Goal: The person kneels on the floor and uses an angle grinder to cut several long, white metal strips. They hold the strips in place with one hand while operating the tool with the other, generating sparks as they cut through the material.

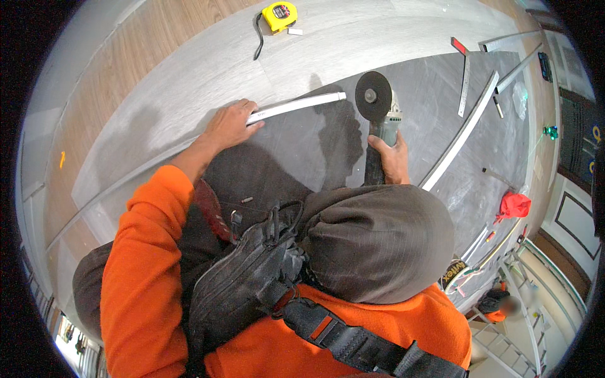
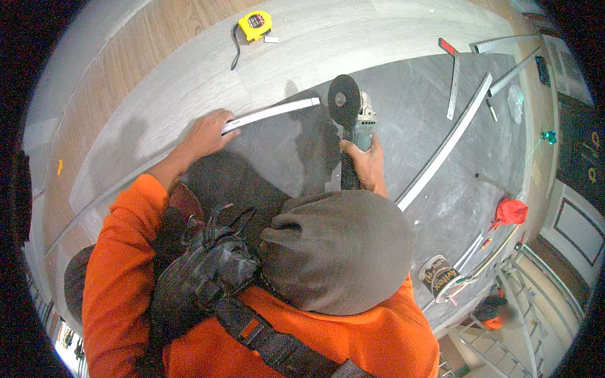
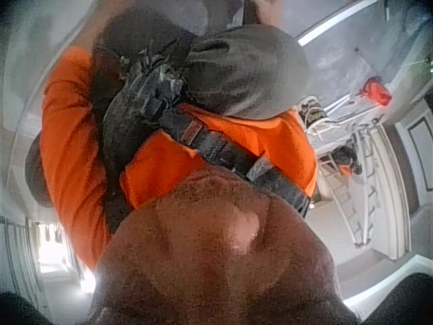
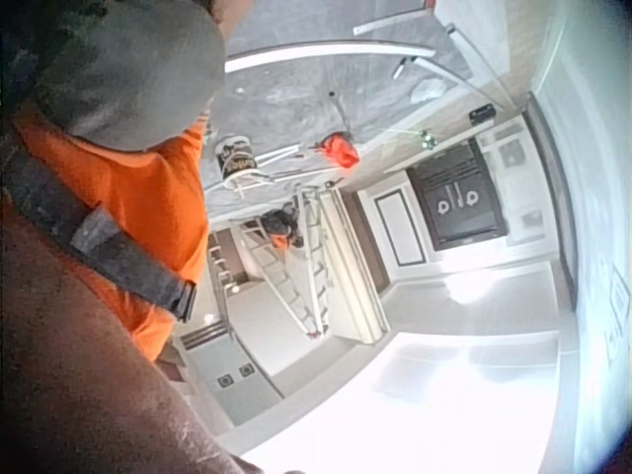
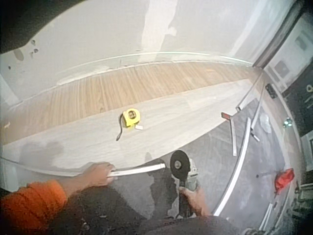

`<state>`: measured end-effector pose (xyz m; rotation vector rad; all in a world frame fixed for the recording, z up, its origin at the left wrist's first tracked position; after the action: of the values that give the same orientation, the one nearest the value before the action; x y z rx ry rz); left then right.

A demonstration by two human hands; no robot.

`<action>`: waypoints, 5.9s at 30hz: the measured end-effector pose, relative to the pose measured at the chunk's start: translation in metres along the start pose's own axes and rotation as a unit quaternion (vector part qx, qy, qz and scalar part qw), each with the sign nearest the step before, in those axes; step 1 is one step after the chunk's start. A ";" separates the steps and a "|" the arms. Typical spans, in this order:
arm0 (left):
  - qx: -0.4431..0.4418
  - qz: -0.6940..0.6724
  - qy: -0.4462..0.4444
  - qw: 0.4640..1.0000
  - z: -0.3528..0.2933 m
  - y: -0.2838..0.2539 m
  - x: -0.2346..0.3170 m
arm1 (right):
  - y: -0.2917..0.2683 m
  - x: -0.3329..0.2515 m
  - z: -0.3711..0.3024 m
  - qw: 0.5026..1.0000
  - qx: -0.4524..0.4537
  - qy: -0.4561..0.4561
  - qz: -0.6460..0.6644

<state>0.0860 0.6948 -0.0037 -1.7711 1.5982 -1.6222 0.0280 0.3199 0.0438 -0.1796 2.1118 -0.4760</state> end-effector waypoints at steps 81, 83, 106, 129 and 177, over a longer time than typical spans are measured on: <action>0.090 0.121 -0.020 0.988 0.002 0.006 -0.007 | 0.018 0.002 0.024 0.985 -0.031 -0.039 -0.165; 0.083 0.130 -0.026 0.988 0.003 0.008 -0.008 | 0.018 0.001 0.025 0.984 -0.038 -0.039 -0.170; 0.077 0.140 -0.012 0.987 0.005 0.006 -0.008 | 0.027 0.003 0.028 0.980 -0.049 -0.050 -0.185; 0.119 0.135 0.023 0.983 0.003 0.007 -0.009 | 0.026 0.002 0.034 0.970 -0.056 -0.037 -0.233; 0.097 0.150 0.008 0.984 0.004 0.006 -0.006 | 0.028 0.007 0.043 0.975 -0.057 -0.042 -0.209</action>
<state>0.0877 0.6961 -0.0128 -1.3510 1.5632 -1.5878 0.0612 0.3319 0.0066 -0.7079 2.0186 -0.5802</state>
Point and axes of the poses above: each hand's wrist, its own z-axis towards the middle knuckle, its own y-axis out of the palm, x = y × z, the point moved 6 cm from there along z, towards the middle knuckle, and after that the axes turned 5 degrees about -z, right-handed, at the moved point
